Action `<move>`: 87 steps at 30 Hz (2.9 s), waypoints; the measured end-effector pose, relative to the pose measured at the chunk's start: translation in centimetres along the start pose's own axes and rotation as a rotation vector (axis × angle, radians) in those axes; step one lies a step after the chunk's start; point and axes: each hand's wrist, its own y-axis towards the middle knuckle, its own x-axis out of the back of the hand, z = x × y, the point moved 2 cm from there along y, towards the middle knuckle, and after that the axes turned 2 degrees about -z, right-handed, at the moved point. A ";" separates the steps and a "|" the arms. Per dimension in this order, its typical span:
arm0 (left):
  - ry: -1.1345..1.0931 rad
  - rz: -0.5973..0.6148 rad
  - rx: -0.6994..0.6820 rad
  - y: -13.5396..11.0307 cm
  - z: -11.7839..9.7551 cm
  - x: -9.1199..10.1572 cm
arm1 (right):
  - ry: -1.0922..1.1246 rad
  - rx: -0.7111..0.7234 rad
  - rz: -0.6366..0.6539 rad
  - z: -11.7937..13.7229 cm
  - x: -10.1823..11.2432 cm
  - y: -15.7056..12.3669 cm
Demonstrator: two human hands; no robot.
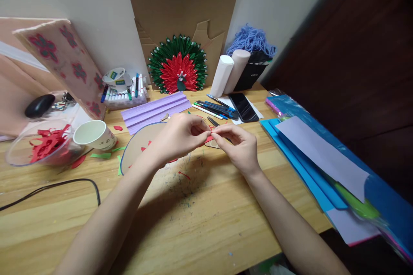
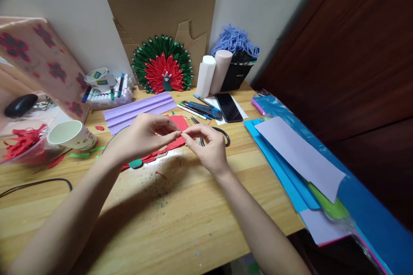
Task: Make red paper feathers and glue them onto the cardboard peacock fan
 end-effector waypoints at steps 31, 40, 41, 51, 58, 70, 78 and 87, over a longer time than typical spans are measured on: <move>-0.195 0.081 0.179 0.6 1.4 -0.2 | -0.323 0.330 0.083 1.1 0.5 0.1; -0.321 0.137 0.244 0.5 2.1 -0.2 | -0.489 0.541 0.037 0.9 0.5 -0.4; -0.325 0.154 0.246 0.4 2.2 -0.2 | -0.504 0.549 0.034 1.0 0.5 -0.5; -0.473 0.244 0.292 0.5 2.6 -0.4 | -0.492 0.550 0.046 1.0 0.5 -0.6; -0.435 0.173 0.273 0.5 2.4 -0.5 | -0.201 0.140 0.037 0.4 0.1 -0.2; -0.180 0.112 0.281 0.5 0.8 -0.5 | 0.144 -0.336 0.058 -1.1 -0.1 0.3; -0.184 0.090 0.222 0.7 1.4 -0.7 | 0.110 -0.322 0.078 -0.7 0.2 0.5; -0.183 0.083 0.233 1.0 2.3 -1.3 | 0.065 -0.325 0.133 -1.8 0.1 0.6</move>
